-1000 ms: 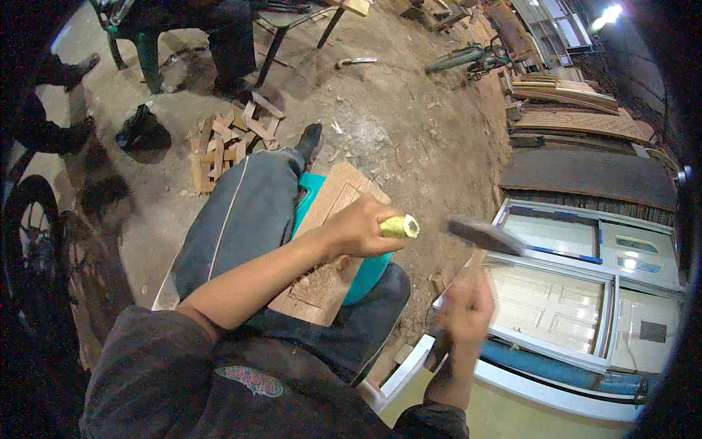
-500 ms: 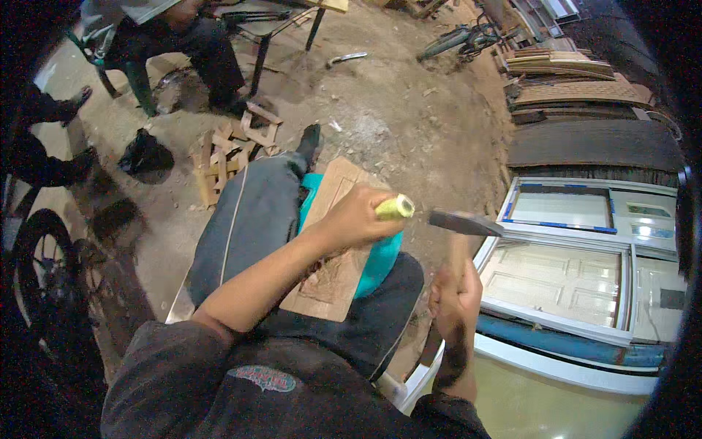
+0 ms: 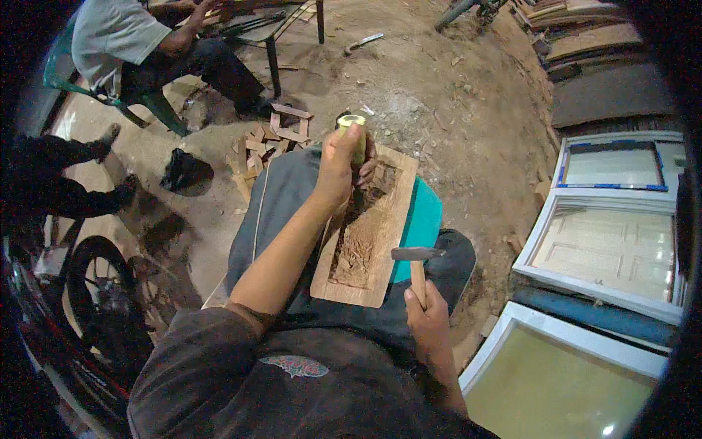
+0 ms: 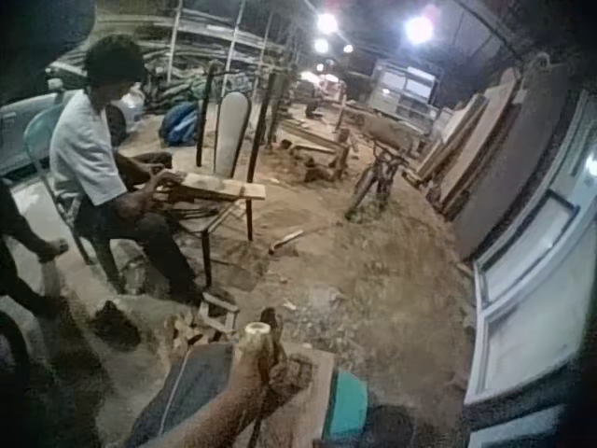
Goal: The person carves a design into a piece of wood using a chisel and a hammer while holding the wood on their lap.
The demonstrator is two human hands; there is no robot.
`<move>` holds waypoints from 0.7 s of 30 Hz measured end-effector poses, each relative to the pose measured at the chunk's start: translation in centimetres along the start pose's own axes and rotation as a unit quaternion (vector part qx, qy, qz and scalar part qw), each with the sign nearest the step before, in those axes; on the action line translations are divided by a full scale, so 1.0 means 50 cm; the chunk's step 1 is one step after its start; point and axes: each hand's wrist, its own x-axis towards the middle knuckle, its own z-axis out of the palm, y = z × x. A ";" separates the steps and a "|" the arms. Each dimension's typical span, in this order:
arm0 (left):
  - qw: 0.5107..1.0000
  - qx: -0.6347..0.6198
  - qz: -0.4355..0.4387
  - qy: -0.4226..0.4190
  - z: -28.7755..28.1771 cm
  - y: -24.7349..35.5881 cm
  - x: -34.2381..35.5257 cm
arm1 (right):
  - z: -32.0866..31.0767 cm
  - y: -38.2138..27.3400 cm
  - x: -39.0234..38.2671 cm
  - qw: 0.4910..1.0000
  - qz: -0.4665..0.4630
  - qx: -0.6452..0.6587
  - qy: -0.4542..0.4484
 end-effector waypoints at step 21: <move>0.991 0.122 0.059 -0.015 0.046 -0.027 -0.020 | -0.055 0.014 0.016 0.998 -0.030 -0.030 -0.048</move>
